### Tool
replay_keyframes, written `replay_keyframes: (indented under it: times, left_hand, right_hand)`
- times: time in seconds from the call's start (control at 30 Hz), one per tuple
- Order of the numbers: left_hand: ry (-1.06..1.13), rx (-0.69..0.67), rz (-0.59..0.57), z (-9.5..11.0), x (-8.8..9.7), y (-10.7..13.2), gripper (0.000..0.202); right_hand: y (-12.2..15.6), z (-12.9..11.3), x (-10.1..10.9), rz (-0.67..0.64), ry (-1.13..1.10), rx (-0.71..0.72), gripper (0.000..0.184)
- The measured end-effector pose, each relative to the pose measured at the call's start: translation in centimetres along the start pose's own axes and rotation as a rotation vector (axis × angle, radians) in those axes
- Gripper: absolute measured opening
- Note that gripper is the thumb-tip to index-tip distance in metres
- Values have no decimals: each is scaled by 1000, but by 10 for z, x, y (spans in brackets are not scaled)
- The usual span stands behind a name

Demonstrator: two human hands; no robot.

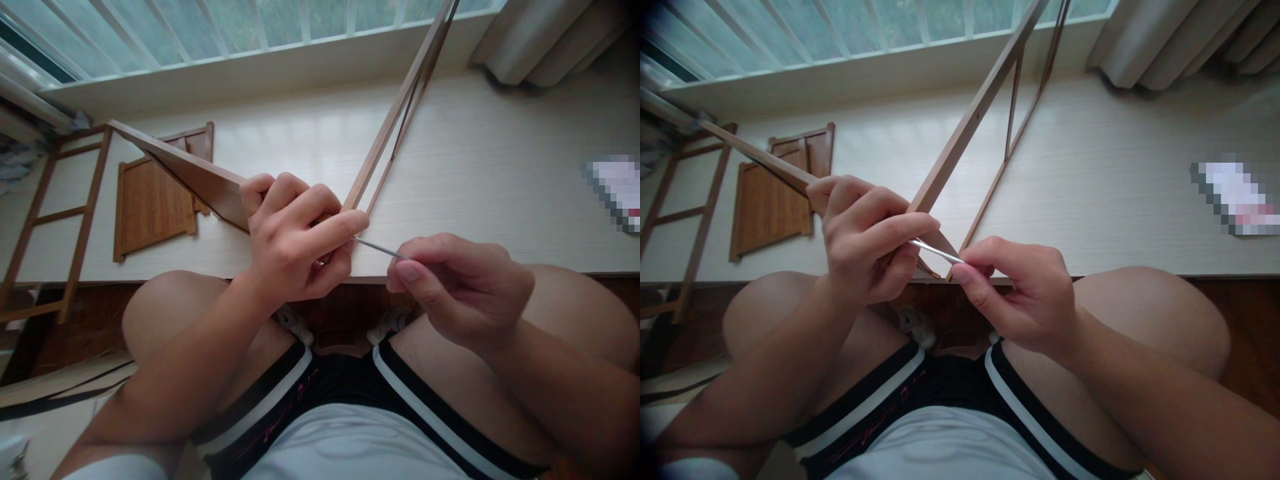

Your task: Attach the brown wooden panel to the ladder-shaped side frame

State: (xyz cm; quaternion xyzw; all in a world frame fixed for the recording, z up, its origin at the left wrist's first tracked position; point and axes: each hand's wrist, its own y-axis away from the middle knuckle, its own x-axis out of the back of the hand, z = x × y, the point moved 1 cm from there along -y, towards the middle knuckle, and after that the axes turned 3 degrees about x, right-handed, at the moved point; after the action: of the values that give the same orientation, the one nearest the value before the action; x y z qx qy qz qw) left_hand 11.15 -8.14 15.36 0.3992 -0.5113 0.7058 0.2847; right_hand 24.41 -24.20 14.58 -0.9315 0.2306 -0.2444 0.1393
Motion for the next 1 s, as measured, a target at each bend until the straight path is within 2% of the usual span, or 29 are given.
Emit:
replay_keyframes:
  times: [0.2,0.5,0.8,1.0]
  left_hand:
    - [-23,3,-8,1,0,0,27]
    - [38,-80,110,1,-2,-2,21]
    - [51,-94,141,-1,-4,-3,22]
    - [83,-110,176,1,-6,-5,20]
  right_hand:
    - [-1,10,3,-8,210,219,6]
    - [-9,20,5,46,335,432,5]
    - [-10,19,6,-49,393,485,6]
    - [-9,18,10,-20,512,465,7]
